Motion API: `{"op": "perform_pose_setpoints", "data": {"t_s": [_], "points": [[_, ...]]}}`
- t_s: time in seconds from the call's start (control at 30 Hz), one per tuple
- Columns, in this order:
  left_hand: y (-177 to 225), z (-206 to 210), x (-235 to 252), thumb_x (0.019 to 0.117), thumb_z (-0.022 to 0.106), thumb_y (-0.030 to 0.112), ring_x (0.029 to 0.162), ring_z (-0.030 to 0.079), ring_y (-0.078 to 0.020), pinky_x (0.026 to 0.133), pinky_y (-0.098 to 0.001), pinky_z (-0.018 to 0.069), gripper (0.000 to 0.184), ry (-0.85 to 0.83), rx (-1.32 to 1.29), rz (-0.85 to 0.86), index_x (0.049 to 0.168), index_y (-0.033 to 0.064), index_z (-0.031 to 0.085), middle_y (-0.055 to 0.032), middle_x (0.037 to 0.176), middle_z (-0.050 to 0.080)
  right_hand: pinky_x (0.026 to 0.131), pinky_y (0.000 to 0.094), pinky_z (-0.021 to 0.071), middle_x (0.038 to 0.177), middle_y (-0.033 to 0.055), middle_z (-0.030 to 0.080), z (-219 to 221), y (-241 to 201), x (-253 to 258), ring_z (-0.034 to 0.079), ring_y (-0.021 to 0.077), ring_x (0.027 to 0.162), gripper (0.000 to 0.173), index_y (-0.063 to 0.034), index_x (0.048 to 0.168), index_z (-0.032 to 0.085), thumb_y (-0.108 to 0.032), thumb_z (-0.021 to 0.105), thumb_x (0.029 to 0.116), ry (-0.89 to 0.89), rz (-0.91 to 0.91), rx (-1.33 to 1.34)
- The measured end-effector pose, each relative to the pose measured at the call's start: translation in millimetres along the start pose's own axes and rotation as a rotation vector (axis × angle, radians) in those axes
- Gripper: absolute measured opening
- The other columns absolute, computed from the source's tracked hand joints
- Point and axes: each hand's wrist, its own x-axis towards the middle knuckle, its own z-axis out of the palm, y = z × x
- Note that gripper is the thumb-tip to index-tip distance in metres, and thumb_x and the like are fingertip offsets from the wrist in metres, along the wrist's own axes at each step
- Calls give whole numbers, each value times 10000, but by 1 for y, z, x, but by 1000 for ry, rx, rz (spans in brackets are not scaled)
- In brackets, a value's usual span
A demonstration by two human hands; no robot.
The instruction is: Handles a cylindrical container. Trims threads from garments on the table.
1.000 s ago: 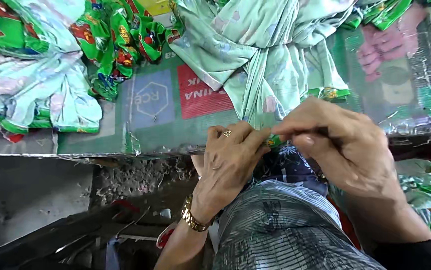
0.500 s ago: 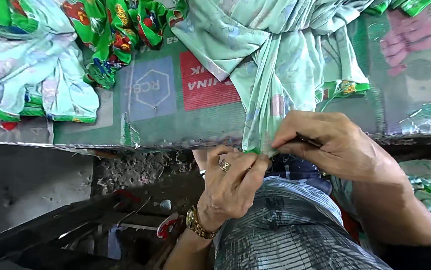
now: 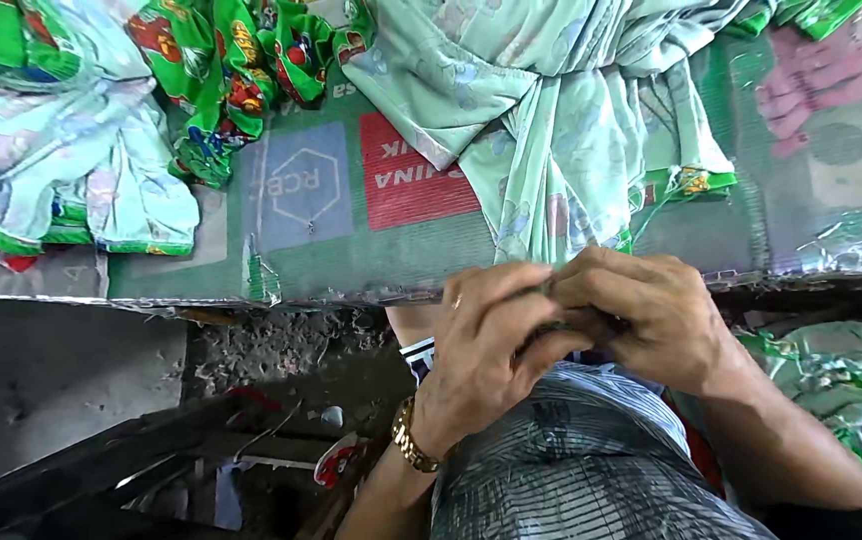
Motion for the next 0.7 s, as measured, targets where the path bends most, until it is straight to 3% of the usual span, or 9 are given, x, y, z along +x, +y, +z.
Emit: {"op": "perform_pose_setpoints", "data": {"t_s": [0.1, 0.23, 0.4, 0.5, 0.57, 0.7], "points": [[-1, -3, 9, 945, 750, 254, 1067, 622, -54, 1008, -307, 455, 308, -81, -138, -122, 1152, 112, 571, 14, 1095, 682, 716, 136, 534, 877, 7, 684, -5, 0, 2, 645, 10, 825, 47, -40, 915, 699, -47, 656, 933, 18, 53, 118], [6, -6, 13, 929, 756, 178, 921, 620, -6, 956, -300, 459, 210, -108, -173, -242, 1088, 103, 642, 59, 972, 687, 640, 94, 501, 827, -32, 654, -7, -2, 3, 593, -41, 734, 23, -45, 913, 674, -63, 671, 927, 61, 124, 194], [9, -7, 15, 936, 745, 182, 892, 599, -24, 923, -312, 441, 128, -119, -157, -248, 1014, 99, 688, 58, 911, 675, 653, 106, 494, 860, -10, 610, -7, 0, 1, 573, -15, 758, 30, -37, 916, 646, -49, 669, 931, 75, 87, 251], [6, -4, 7, 957, 712, 167, 957, 602, -80, 934, -333, 424, 46, -87, -5, -112, 960, 121, 716, 20, 931, 675, 665, 111, 492, 865, 7, 603, -8, -3, -4, 577, 1, 776, 46, -42, 916, 636, -62, 666, 944, 65, 27, 177], [3, -3, -4, 968, 694, 164, 1034, 597, -114, 978, -369, 412, 26, -35, 78, -25, 983, 161, 716, 11, 988, 663, 634, 117, 474, 849, -2, 608, -8, -7, -10, 576, -2, 747, 81, -67, 942, 626, -135, 664, 966, 54, 32, 54], [2, -4, -24, 1003, 623, 180, 1106, 564, -119, 1052, -372, 364, 91, 23, 225, 79, 1079, 186, 672, 24, 1084, 634, 605, 166, 446, 915, 7, 625, -17, -17, -20, 582, 37, 768, 243, -103, 1116, 570, -318, 579, 1001, -7, 72, -205]]}}
